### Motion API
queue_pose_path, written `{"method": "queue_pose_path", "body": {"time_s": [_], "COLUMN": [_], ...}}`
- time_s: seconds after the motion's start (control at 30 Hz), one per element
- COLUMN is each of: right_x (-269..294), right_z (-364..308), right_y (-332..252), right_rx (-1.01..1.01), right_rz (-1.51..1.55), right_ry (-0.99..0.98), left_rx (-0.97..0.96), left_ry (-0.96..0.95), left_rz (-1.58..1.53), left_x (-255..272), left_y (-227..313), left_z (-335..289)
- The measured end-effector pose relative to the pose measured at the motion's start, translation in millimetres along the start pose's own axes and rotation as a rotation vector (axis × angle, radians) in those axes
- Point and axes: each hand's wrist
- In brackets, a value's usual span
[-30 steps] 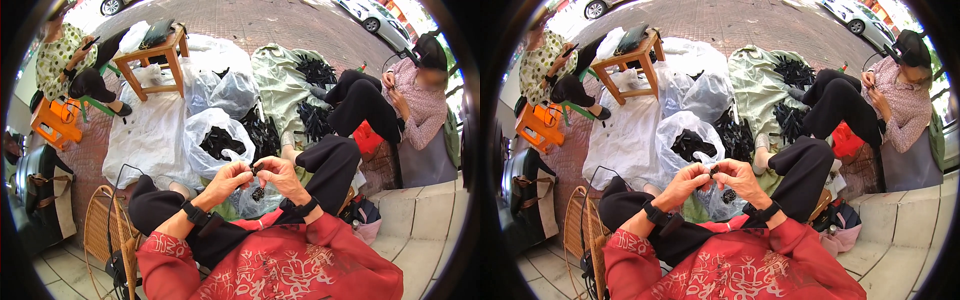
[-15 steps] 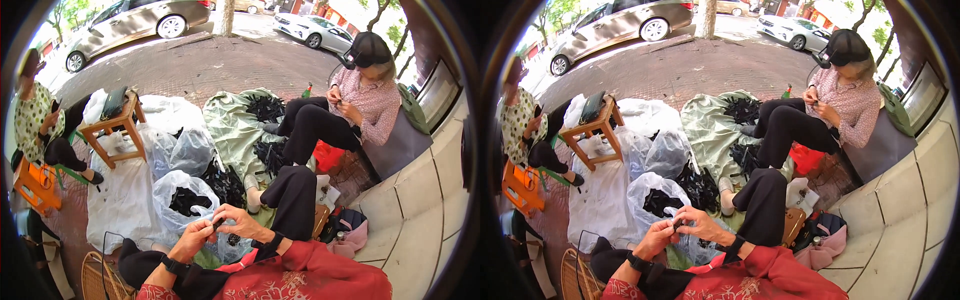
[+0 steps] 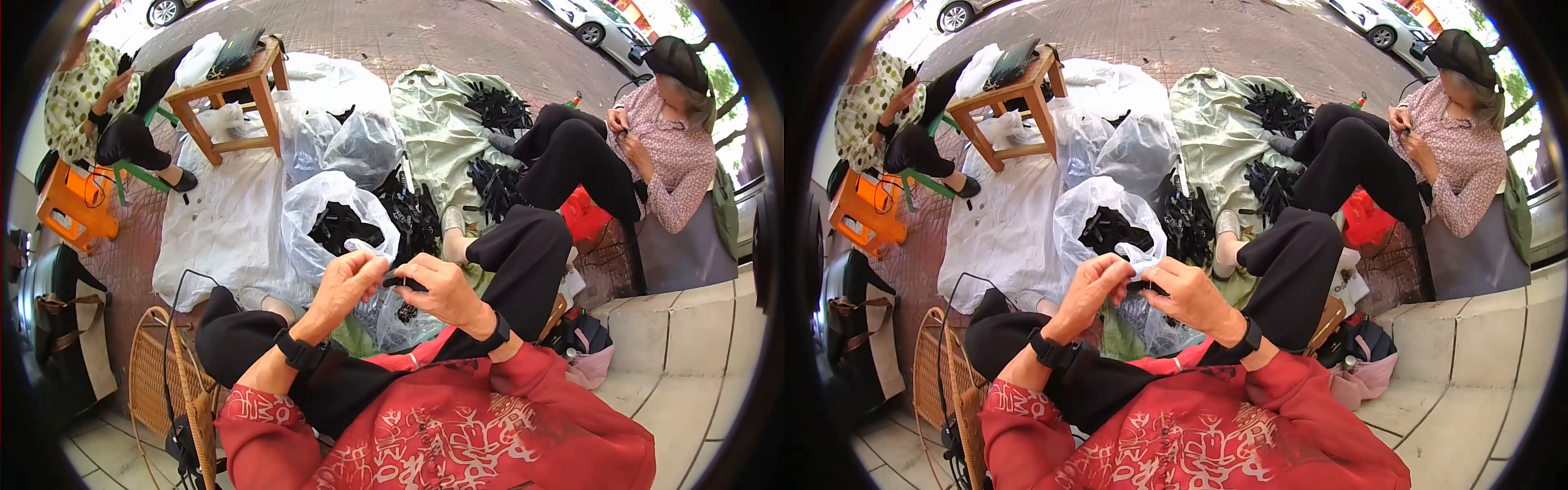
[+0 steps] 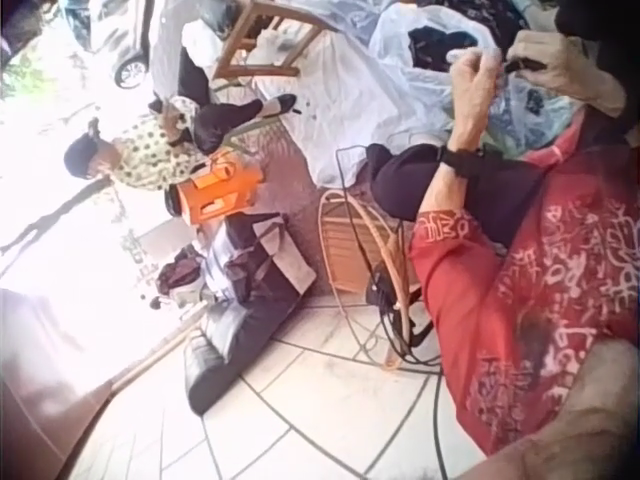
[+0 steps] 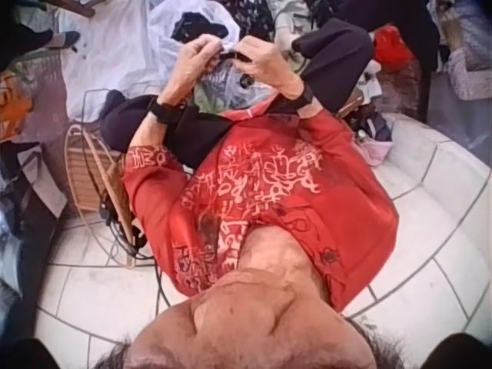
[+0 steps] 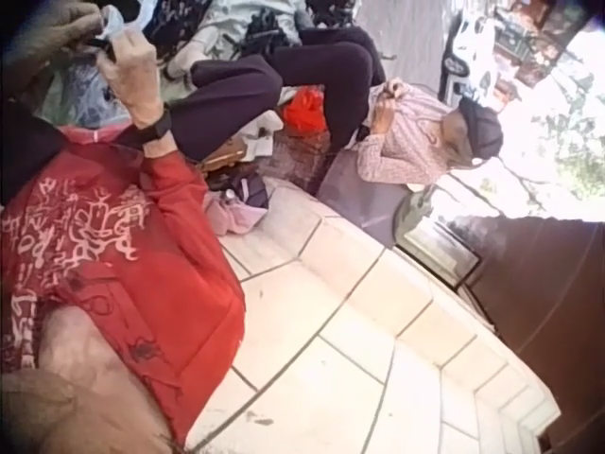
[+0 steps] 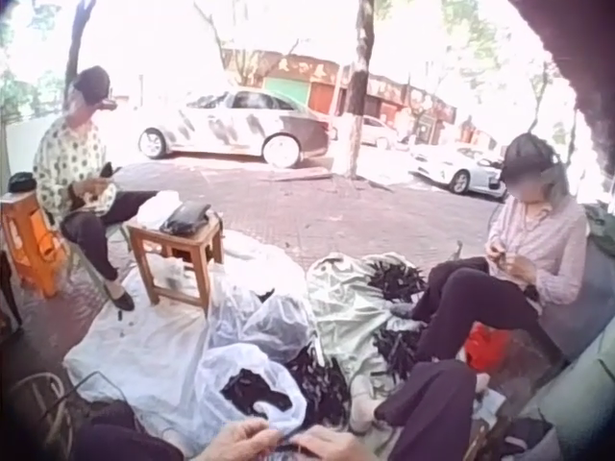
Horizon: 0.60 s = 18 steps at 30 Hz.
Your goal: Seated on a sidewalk, a person assembles black plastic buckles by hand, picking up components from bags and fitting them together. They repeat this process multiple times, occasionally setting aside the completed pieces.
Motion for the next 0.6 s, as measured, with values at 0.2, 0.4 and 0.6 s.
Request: {"method": "queue_pose_path", "body": {"time_s": [0.2, 0.4, 0.6], "right_x": [-3.1, -0.5, 5.1], "right_z": [-9.4, -5.6, 0.0], "right_y": [5.0, 3.4, 3.2], "right_rx": [0.024, 0.041, 0.015], "right_rz": [-0.029, 0.010, 0.049], "right_ry": [0.017, -0.037, -0.087], "left_rx": [-0.013, 0.050, -0.016], "left_ry": [-0.182, -0.233, -0.229], "left_rz": [0.286, 0.362, 0.332], "left_x": [0.5, 1.1, -1.1], "left_y": [1.1, 6.6, 1.1], "left_z": [-3.7, -6.3, -5.7]}}
Point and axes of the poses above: each hand's wrist, its own z-axis towards the middle knuckle, its own x-axis out of the back of the hand, y = z × x, and after that the axes turned 15 degrees about y, right-handed
